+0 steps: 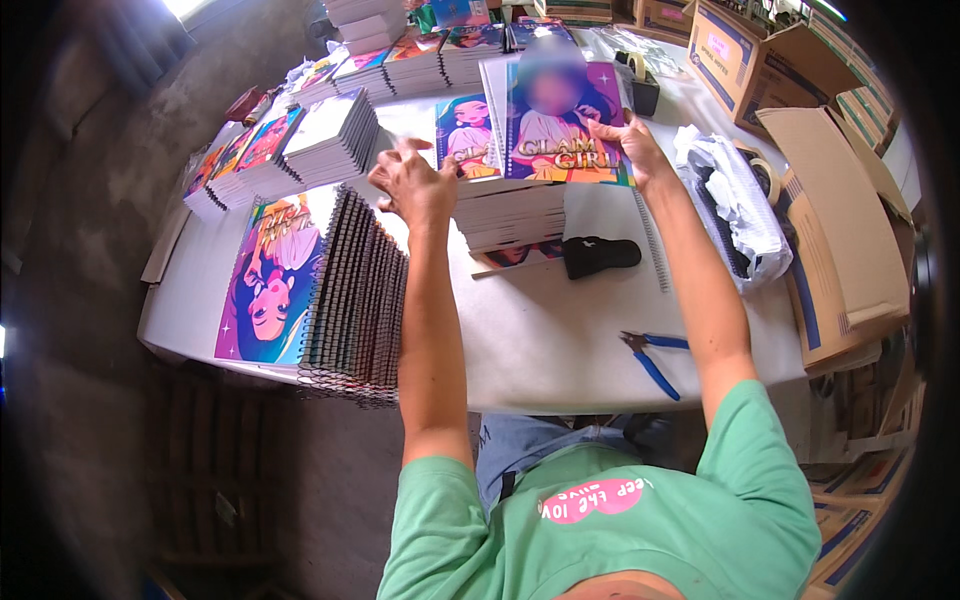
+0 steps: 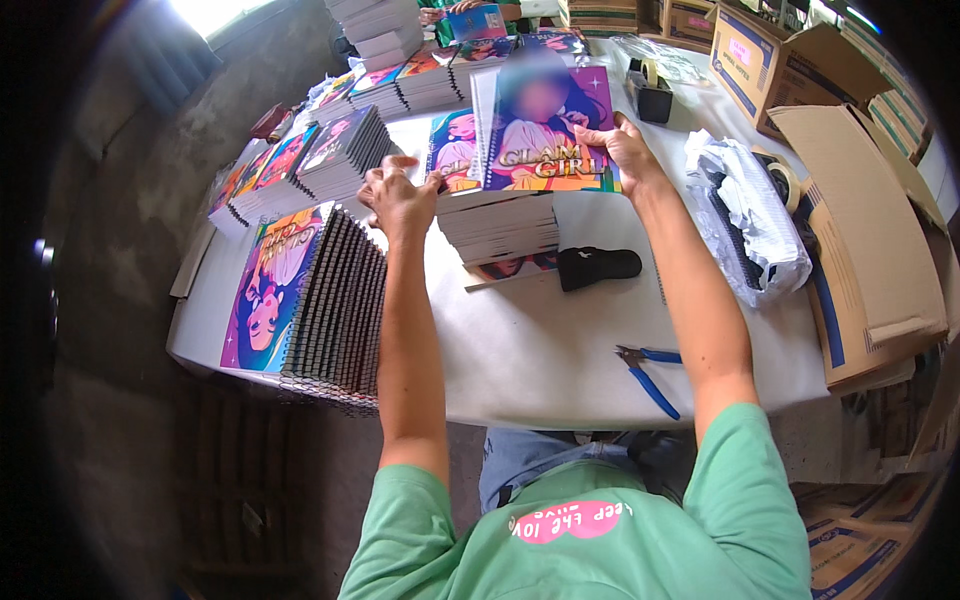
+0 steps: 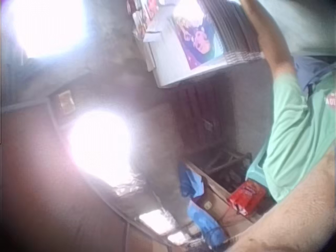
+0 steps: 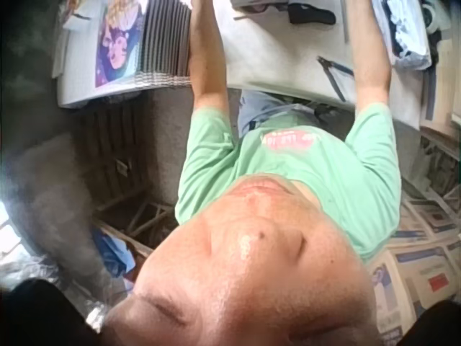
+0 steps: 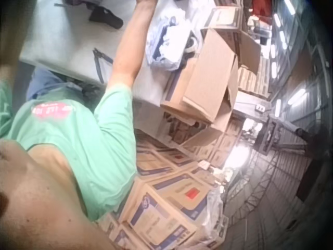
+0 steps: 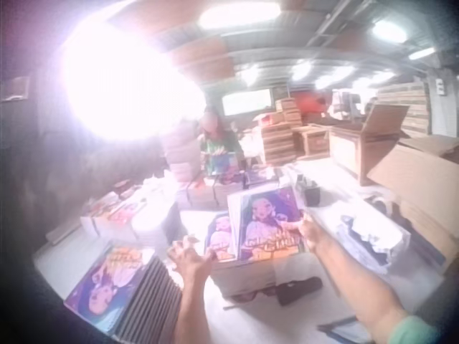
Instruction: The person trims the ends of a spiral coil on several notebooks using pliers and bends the wire tips inward by hand.
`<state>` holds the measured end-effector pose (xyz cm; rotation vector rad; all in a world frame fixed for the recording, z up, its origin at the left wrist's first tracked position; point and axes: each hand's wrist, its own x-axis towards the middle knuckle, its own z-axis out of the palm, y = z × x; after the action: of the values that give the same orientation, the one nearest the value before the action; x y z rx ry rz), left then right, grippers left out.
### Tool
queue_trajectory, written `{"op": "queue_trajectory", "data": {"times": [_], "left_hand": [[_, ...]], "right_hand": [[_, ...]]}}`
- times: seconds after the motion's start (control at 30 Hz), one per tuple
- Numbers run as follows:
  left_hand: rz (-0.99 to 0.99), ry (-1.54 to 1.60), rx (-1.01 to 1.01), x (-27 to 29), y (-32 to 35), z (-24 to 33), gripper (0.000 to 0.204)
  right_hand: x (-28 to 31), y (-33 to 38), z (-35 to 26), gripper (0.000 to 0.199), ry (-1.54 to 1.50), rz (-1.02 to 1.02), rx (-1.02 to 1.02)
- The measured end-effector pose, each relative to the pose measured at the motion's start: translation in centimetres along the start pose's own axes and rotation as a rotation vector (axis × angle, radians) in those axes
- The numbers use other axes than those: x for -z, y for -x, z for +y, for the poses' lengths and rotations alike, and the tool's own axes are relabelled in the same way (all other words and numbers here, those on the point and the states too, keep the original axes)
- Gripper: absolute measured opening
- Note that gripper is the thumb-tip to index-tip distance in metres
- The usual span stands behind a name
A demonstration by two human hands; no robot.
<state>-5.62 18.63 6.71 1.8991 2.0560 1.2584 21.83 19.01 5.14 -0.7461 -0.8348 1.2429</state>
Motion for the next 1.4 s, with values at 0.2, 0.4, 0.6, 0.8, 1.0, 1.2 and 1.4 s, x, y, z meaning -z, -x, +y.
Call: {"op": "queue_trajectory", "data": {"times": [0.2, 0.4, 0.6, 0.8, 1.0, 1.2, 1.4], "left_hand": [[-0.261, 1.642, 0.024, 2.2, 6.6, 1.1, 0.050], [-0.121, 1.479, 0.073, 4.2, 14.6, -1.6, 0.040], [-0.279, 1.104, -0.023, 6.1, 19.6, -6.3, 0.046], [-0.124, 1.110, 0.024, 4.9, 24.0, -8.7, 0.063], [0.009, 1.013, -0.045, 3.8, 23.7, -8.2, 0.057], [-0.106, 1.037, 0.197, 2.0, 25.3, -5.7, 0.055], [-0.302, 0.920, 0.111, 0.1, 25.7, -3.7, 0.051]], "right_hand": [[-7.0, 9.9, 0.8, 0.036, -0.177, 0.185, 0.323], [-6.4, 19.0, 3.3, 0.044, -0.353, 0.059, 0.267], [-1.1, 23.4, 3.0, 0.048, 0.472, -0.172, -0.059], [-2.2, 26.5, 6.9, 0.035, 0.431, -0.123, 0.089], [-3.0, 27.3, 8.6, 0.040, 0.618, 0.019, 0.245], [3.4, 27.2, 10.6, 0.050, 0.758, 0.025, 0.042], [3.8, 26.2, 5.6, 0.039, 0.524, -0.031, -0.020]]}}
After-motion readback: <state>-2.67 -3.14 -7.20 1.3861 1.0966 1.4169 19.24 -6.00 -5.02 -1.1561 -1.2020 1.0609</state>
